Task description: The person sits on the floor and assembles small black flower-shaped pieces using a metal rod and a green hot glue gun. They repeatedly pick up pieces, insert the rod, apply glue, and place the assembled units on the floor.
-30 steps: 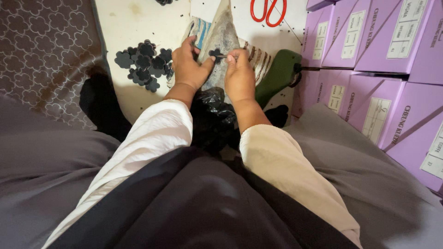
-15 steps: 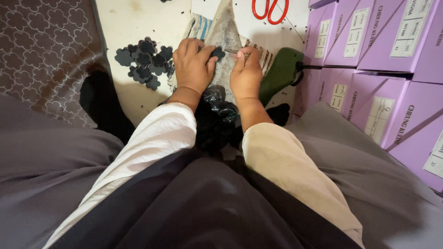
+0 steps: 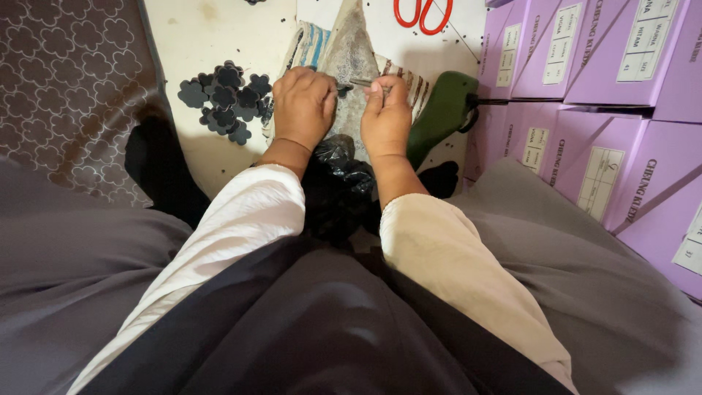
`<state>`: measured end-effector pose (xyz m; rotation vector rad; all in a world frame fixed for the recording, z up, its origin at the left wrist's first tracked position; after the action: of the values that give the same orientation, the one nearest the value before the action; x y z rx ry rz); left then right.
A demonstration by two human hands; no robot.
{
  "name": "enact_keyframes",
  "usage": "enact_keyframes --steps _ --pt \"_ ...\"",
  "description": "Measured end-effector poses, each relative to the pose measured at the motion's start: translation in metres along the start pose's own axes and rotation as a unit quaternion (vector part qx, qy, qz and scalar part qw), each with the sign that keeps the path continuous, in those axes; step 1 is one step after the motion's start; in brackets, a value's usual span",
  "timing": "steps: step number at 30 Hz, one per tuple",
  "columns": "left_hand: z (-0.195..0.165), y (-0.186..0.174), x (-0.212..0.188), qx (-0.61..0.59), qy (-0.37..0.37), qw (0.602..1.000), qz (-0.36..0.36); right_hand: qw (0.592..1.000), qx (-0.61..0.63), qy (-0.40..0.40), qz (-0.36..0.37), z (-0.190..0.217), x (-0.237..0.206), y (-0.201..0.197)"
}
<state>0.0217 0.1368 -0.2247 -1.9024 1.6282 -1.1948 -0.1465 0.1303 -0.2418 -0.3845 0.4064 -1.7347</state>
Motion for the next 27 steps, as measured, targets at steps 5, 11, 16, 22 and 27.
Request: enact_keyframes --steps 5,11,16,22,27 --pt "-0.001 -0.001 0.0 -0.007 0.01 1.0 -0.006 1.0 0.004 0.006 -0.008 -0.002 0.001 0.0" --pt "-0.004 0.001 0.004 -0.004 -0.014 1.0 -0.013 1.0 -0.016 0.006 -0.008 -0.001 -0.001 -0.002" --pt "-0.009 0.001 0.005 0.026 -0.026 0.999 -0.002 0.999 -0.027 -0.011 -0.025 0.004 -0.001 -0.001" --pt "-0.005 0.002 0.003 0.042 -0.03 0.999 0.007 0.999 -0.032 -0.027 -0.009 0.01 -0.001 -0.002" --pt "-0.003 0.001 0.002 0.056 -0.003 0.998 -0.017 0.996 -0.054 -0.065 -0.026 0.017 -0.002 -0.005"
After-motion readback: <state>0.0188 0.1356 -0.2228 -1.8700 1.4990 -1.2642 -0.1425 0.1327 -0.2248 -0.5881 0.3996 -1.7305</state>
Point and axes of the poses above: each hand's wrist, its own x-axis towards the middle knuckle, its own y-axis out of the palm, z = x × y, the point moved 3 cm from there along x, towards the middle knuckle, and after that the axes turned 3 degrees about x, right-handed, at the moved point
